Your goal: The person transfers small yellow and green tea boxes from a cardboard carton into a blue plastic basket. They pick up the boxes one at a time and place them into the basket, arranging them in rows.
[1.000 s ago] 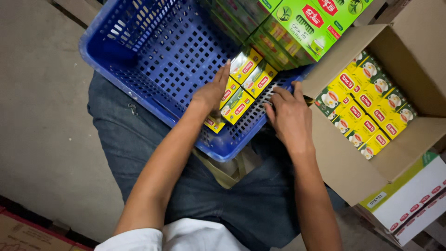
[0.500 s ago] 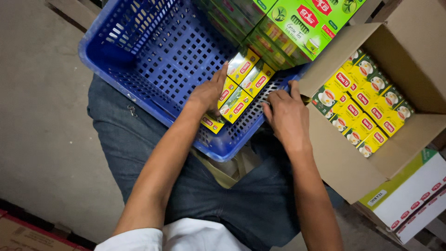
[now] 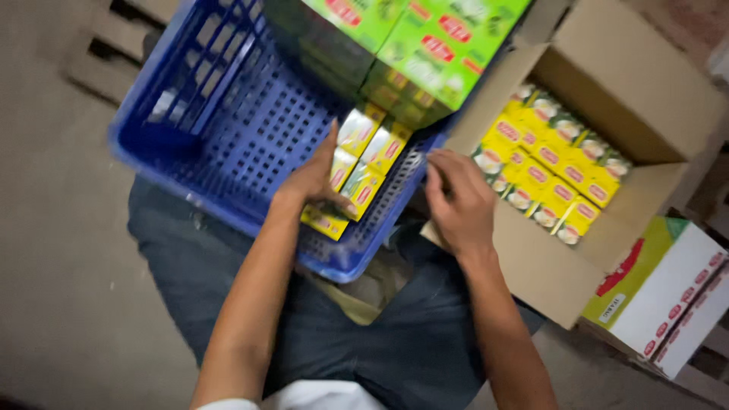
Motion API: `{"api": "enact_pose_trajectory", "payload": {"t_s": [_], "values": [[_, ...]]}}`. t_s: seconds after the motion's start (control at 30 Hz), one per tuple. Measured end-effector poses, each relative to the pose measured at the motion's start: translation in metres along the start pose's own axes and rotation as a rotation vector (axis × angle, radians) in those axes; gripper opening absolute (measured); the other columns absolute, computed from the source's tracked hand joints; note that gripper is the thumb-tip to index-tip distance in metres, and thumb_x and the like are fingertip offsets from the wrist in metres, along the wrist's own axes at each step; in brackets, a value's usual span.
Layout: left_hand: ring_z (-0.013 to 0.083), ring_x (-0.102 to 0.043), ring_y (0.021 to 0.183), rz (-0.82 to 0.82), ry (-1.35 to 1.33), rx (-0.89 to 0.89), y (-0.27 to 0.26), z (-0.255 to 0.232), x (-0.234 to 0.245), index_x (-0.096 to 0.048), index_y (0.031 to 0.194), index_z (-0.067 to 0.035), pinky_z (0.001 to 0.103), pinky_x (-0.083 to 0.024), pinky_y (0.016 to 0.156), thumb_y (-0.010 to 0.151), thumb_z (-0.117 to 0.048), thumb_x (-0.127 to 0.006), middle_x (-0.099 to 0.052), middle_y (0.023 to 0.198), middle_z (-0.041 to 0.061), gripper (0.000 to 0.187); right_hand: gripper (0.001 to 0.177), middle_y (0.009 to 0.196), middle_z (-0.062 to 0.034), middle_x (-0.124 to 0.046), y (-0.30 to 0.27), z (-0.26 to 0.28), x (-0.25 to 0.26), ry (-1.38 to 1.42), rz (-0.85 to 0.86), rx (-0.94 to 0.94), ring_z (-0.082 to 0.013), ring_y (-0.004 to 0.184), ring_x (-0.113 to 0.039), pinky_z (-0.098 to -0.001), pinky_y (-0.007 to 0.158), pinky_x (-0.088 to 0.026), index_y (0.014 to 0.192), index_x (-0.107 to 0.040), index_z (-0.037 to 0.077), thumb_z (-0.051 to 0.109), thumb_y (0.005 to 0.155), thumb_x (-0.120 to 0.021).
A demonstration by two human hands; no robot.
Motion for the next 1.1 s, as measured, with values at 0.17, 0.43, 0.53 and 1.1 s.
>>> {"api": "enact_pose_trajectory", "payload": {"t_s": [0.17,0.43,0.53,1.1], "values": [[0.0556,-0.013,0.168,-0.071,-0.021,0.036,-0.006,-0.021,0.010,0.013,0.178,-0.011,0.065,-0.016,0.139,0.061,-0.056,-0.105,-0.012,0.180,0.039,0.172,0.014,0.106,-0.0133,-0.078,-0.013,-0.077,0.064,-0.120,-0.339,-0.311,-0.0364,0.095,-0.078,-0.0443,0.087,-0.062,0.113,-0.077,0.006,-0.001,0.101,-0.075],[0.0444,-0.038,0.162,-0.150,0.176,0.141,-0.011,0.021,0.011,-0.010,0.183,-0.023,0.060,-0.039,0.130,0.102,-0.065,-0.065,-0.023,0.183,0.021,0.107,0.033,0.108,-0.0147,-0.083,-0.053,-0.247,0.029,0.006,0.085,-0.940,-0.0424,0.114,-0.077,-0.0547,0.097,-0.059,0.120,-0.084,0.021,0.041,0.103,-0.065],[0.0413,-0.041,0.161,-0.084,0.372,0.230,-0.013,0.075,0.011,0.001,0.183,-0.034,0.061,-0.045,0.126,0.098,-0.078,-0.060,-0.023,0.184,0.015,0.113,0.041,0.108,-0.0107,-0.084,-0.045,-0.255,0.023,0.070,0.162,-1.058,-0.0386,0.115,-0.077,-0.0514,0.102,-0.059,0.121,-0.085,0.023,0.052,0.099,-0.065],[0.0200,-0.073,0.132,-0.331,0.405,0.235,-0.112,-0.058,0.022,-0.059,0.156,-0.032,0.048,-0.059,0.102,0.102,-0.054,-0.061,-0.067,0.156,-0.009,0.058,0.045,0.101,-0.0087,-0.085,0.001,-0.136,0.025,0.807,0.022,-1.312,-0.0200,0.089,-0.079,-0.0298,0.079,-0.052,0.101,-0.077,0.009,0.053,0.101,-0.066]]}}
Point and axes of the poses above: each hand's wrist, its own y-axis towards the middle knuckle, its own x-axis out of the back of the hand, z = x × y, the point moved 7 cm from there along y, towards the middle knuckle
